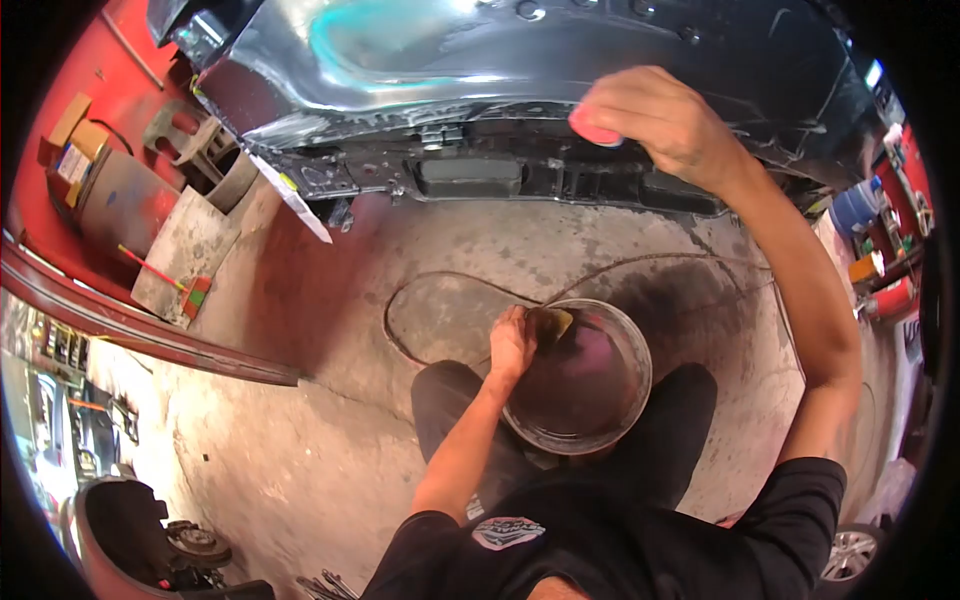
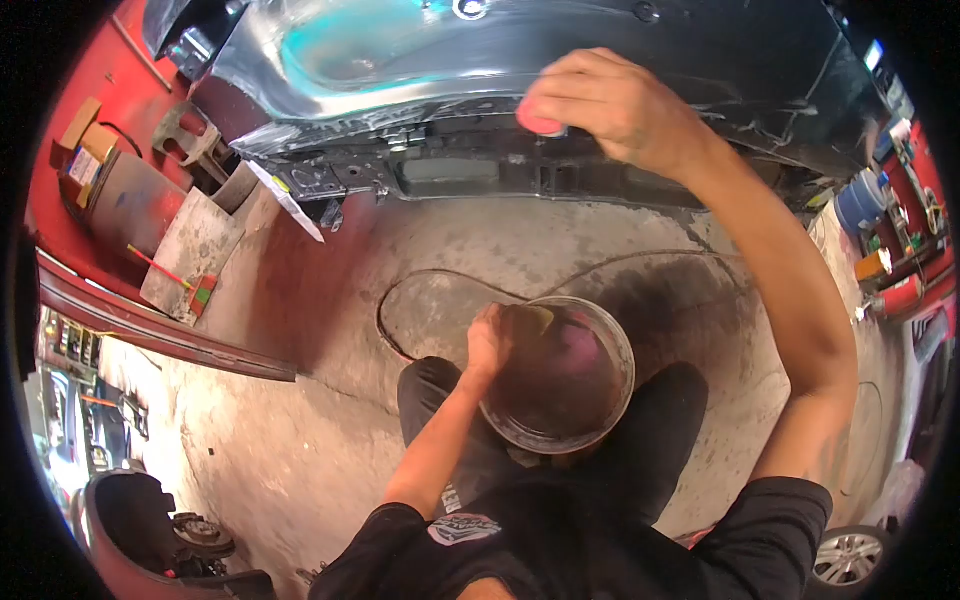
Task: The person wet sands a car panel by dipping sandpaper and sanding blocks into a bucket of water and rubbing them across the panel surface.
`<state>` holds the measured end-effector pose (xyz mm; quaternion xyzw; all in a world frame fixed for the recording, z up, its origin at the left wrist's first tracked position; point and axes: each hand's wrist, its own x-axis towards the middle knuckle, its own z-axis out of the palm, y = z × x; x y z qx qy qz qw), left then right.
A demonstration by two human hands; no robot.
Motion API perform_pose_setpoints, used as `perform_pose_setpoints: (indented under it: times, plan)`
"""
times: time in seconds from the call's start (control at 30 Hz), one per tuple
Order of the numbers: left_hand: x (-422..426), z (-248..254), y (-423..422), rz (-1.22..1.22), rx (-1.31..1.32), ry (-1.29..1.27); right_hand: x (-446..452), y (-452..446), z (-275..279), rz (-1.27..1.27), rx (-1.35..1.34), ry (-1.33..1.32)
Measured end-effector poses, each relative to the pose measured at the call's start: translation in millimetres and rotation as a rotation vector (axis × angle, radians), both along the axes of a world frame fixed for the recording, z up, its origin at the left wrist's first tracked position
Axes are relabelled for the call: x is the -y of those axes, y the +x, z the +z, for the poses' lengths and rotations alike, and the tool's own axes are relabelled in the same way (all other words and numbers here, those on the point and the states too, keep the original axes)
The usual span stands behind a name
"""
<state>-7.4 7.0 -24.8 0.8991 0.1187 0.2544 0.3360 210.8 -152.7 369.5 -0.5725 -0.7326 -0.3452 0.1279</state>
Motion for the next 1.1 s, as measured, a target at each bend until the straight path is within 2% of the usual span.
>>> perform_pose_setpoints:
  times: [0.1,0.2,0.3,0.37,0.4,0.43,0.5,0.57,0.6,0.63,0.67,0.7,0.77,0.8,0.9,0.93,1.0,1.03,1.07,1.1]
  plan:
    - [-0.8,4.2,1.3,0.006,0.004,-0.114,65.6,-3.5,0.5,-0.196,-0.022,0.028]
    - [1.2,7.0,2.8,0.047,-0.037,-0.162,126.9,-4.5,-14.1,-0.386,0.019,0.17]
    - [4.4,20.0,3.3,0.032,0.004,-0.155,154.6,-27.6,-79.9,-0.521,-0.088,0.384]
    - [1.5,18.7,1.2,-0.01,0.077,-0.206,143.5,-72.9,-141.0,-0.581,-0.382,0.44]
    - [-0.5,17.8,-0.7,-0.01,0.094,-0.218,134.0,-89.8,-189.8,-0.567,-0.755,0.485]
    - [-1.7,16.5,-2.0,-0.011,0.111,-0.229,121.3,-116.1,-212.7,-0.591,-1.017,0.408]
    - [0.1,17.4,-3.3,0.007,0.134,-0.247,92.3,-150.3,-286.8,-0.439,-1.56,0.442]
    - [8.3,21.0,-8.0,0.056,0.146,-0.265,70.6,-178.7,-331.7,-0.386,-1.721,0.415]
    - [17.0,28.7,-12.4,0.034,0.143,-0.308,64.9,-187.3,-350.4,-0.386,-1.675,0.434]
    - [27.5,40.9,-15.8,0.016,0.149,-0.346,56.0,-193.8,-343.4,-0.375,-1.624,0.451]
    - [35.2,46.2,-20.1,0.009,0.158,-0.385,51.0,-205.8,-334.5,-0.259,-1.832,0.583]
    - [40.3,36.4,-22.0,-0.033,0.198,-0.424,45.7,-209.4,-336.3,-0.223,-1.864,0.641]
    - [58.5,50.7,-26.9,-0.004,0.077,-0.757,36.7,-210.1,-342.4,-0.158,-1.913,0.759]
    - [65.5,60.1,-29.0,0.043,0.027,-0.822,38.0,-206.5,-341.7,-0.173,-1.895,0.74]
    - [76.3,50.4,-27.2,-0.029,0.177,-1.014,40.8,-199.7,-341.2,-0.361,-1.636,0.732]
    - [73.2,61.0,-32.3,-0.05,0.087,-1.007,40.4,-197.1,-344.5,-0.368,-1.586,0.722]
    - [74.8,76.9,-34.9,-0.031,0.07,-0.977,40.4,-191.3,-355.8,-0.406,-1.514,0.686]
    - [71.8,81.3,-37.9,0.007,-0.008,-0.855,40.0,-193.2,-346.7,-0.406,-1.518,0.686]
    - [70.0,81.7,-36.7,-0.017,0.008,-0.923,46.0,-196.6,-328.1,-0.479,-1.566,0.531]
    - [74.3,87.7,-34.8,-0.017,0.093,-0.994,46.3,-201.9,-313.4,-0.371,-1.716,0.514]
